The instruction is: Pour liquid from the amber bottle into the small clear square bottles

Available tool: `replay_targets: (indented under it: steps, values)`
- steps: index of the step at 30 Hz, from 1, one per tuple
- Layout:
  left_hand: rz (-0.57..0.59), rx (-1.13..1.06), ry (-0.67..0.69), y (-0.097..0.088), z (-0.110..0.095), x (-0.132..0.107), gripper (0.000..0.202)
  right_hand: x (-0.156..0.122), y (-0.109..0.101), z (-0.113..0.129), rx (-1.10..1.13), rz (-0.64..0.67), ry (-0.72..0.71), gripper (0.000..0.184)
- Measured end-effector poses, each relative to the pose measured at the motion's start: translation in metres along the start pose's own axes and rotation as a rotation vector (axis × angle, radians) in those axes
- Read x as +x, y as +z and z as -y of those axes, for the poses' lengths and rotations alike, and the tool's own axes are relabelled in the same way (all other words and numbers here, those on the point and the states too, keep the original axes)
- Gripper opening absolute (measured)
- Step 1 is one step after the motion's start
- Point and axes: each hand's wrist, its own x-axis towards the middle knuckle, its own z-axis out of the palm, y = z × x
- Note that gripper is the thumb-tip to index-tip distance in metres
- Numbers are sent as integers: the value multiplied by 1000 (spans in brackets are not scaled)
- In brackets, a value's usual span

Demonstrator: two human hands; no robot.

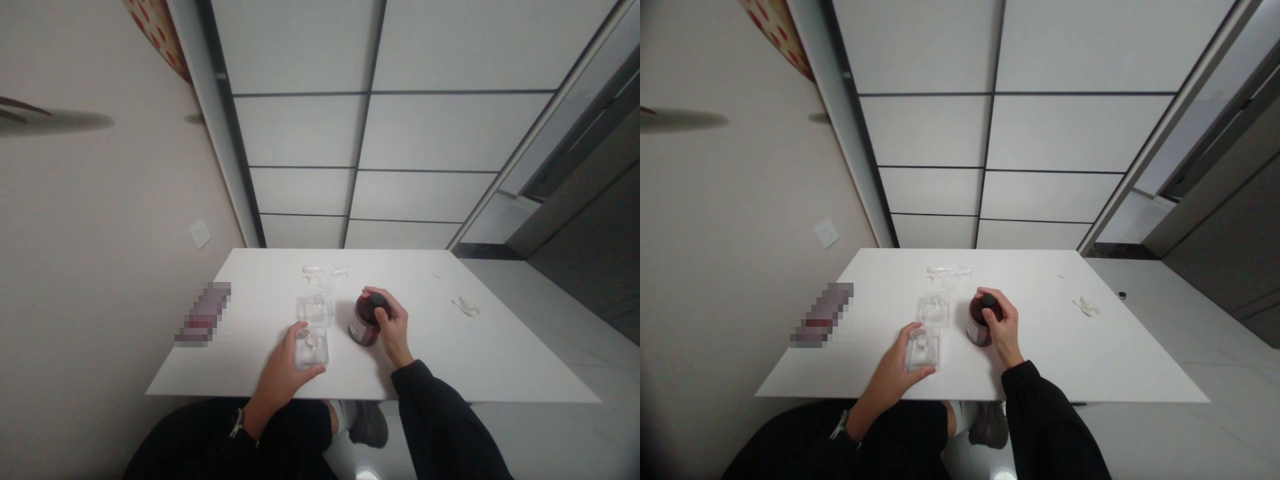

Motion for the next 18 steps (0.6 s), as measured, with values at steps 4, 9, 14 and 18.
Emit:
replay_targets:
  steps: [4,9,14,18]
  values:
    - [-1,-1,-1,0,-1,0,79,-1,1,1,10,-22,15,31]
    - [-17,-2,4,0,-2,0,78,-1,1,0,9,-13,22,41]
    - [-15,6,6,1,-2,1,78,-1,1,-1,8,-22,24,42]
    - [-4,11,2,1,-2,1,79,-2,0,-1,-6,-8,23,43]
